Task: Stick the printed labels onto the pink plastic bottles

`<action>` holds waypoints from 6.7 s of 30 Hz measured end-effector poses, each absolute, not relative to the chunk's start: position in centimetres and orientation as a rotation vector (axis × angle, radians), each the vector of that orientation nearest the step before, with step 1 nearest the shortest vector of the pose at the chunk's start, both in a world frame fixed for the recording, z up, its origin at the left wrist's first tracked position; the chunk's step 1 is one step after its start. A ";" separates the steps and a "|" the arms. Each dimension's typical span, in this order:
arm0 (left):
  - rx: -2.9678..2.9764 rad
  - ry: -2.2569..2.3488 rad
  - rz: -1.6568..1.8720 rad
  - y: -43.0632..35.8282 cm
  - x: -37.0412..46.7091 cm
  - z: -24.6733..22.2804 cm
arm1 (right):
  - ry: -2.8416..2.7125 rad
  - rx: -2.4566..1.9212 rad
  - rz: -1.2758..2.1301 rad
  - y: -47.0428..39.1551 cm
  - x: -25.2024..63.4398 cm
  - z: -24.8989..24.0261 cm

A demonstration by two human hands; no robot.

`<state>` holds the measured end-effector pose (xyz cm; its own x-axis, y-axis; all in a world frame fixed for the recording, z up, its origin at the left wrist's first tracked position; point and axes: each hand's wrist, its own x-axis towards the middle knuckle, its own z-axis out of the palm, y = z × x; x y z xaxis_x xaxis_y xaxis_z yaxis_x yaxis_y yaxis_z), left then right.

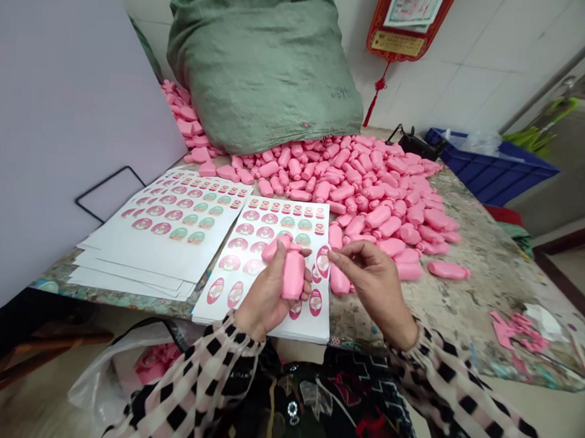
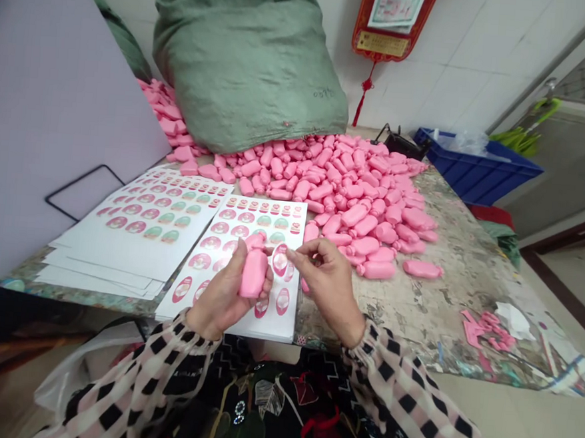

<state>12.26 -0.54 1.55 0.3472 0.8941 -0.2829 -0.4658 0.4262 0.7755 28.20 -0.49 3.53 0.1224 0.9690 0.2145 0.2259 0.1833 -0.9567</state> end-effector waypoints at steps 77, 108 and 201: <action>0.685 0.662 0.944 -3.0 12.9 1.8 | -1.506 -1.360 0.867 -4.5 26.2 2.9; 0.406 0.550 0.925 -2.9 12.7 0.8 | -1.690 -1.388 0.748 -4.5 26.1 3.1; 0.226 1.880 0.926 -16.2 -8.4 -11.2 | -2.389 -1.407 0.477 1.7 24.4 0.5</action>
